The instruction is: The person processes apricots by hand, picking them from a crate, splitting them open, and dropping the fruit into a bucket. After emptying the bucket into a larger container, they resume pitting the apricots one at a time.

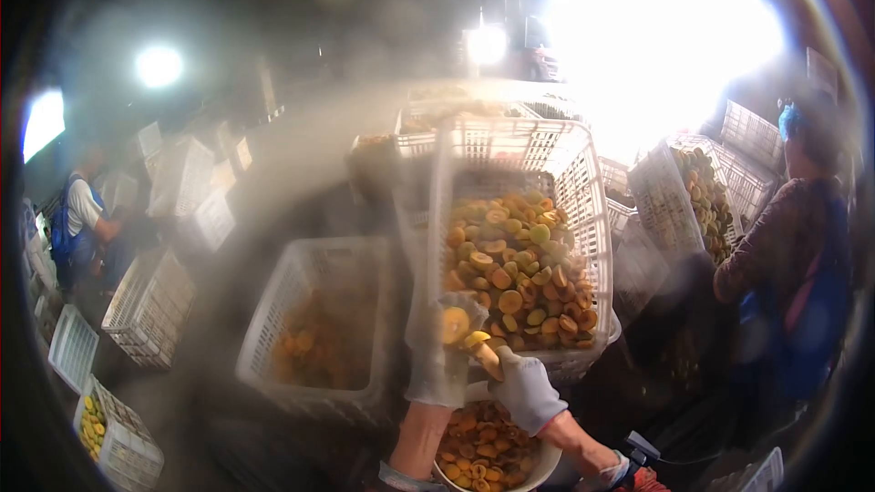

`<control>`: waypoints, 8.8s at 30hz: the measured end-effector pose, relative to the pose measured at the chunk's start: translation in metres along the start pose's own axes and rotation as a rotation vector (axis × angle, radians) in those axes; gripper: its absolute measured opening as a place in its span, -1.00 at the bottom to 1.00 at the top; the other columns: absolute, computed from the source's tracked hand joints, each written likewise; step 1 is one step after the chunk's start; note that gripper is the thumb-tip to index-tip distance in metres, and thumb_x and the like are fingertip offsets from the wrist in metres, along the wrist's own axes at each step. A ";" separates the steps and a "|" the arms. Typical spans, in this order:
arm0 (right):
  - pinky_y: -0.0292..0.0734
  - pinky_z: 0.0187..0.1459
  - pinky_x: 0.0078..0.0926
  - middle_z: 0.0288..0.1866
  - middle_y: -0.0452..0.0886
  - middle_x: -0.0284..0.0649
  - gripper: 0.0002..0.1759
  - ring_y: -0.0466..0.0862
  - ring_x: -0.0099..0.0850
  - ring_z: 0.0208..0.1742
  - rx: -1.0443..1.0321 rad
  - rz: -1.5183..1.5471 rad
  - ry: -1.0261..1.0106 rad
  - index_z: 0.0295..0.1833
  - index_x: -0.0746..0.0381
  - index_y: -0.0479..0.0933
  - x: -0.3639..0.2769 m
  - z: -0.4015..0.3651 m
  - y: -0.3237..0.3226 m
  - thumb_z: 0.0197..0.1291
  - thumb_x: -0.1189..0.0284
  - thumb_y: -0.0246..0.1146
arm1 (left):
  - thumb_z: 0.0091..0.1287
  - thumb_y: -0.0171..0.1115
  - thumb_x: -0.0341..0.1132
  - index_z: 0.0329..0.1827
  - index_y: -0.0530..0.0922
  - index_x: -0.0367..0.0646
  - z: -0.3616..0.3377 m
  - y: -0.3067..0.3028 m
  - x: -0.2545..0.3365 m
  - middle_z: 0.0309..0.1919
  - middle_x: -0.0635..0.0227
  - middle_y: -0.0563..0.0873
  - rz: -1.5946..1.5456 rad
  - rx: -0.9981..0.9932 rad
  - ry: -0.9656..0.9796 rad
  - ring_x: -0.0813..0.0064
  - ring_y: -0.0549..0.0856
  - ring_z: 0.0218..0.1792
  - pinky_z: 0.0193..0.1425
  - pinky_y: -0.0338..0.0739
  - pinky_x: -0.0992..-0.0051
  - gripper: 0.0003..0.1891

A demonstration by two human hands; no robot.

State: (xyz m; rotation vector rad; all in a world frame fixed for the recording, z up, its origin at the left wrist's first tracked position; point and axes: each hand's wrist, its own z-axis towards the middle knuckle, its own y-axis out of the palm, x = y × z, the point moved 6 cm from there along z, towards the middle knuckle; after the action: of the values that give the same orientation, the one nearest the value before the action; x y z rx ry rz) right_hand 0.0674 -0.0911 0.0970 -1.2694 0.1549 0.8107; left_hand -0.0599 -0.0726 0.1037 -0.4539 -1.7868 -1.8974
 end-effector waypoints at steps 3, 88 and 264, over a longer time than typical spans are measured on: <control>0.52 -0.33 -0.19 -0.37 0.62 0.05 -0.60 0.66 0.00 -0.28 0.209 0.113 0.039 0.01 0.25 0.46 -0.008 -0.007 -0.008 -0.01 0.56 0.30 | 0.47 0.06 -0.09 0.13 0.44 -0.14 0.004 0.007 0.003 -0.06 0.28 0.58 -0.046 -0.093 0.119 0.36 0.61 0.00 0.13 0.56 0.38 -0.65; 0.49 -0.34 -0.11 -0.37 0.60 -0.02 -0.90 0.62 0.02 -0.32 0.208 -0.295 -0.074 -0.30 0.20 0.54 0.087 0.055 -0.019 0.03 0.45 0.22 | 0.45 -0.12 0.01 0.27 0.39 -0.22 0.047 -0.196 0.039 0.11 0.08 0.60 -0.741 0.319 0.197 0.07 0.60 0.11 0.17 0.58 0.08 -0.47; 0.54 -0.27 -0.19 -0.37 0.64 -0.07 -0.68 0.67 -0.06 -0.28 0.248 -0.051 -0.097 -0.13 0.20 0.61 0.061 0.146 0.048 -0.10 0.47 0.32 | 0.44 -0.01 -0.13 0.19 0.50 -0.18 0.058 -0.132 0.099 0.05 0.15 0.63 1.944 0.127 0.786 0.25 0.61 0.06 0.19 0.46 0.38 -0.60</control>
State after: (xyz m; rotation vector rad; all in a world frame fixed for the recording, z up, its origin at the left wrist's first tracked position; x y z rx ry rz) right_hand 0.0348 0.0693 0.0750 -0.9949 0.1403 0.7815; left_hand -0.2204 -0.0241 0.0538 -0.7651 -0.3078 -0.3483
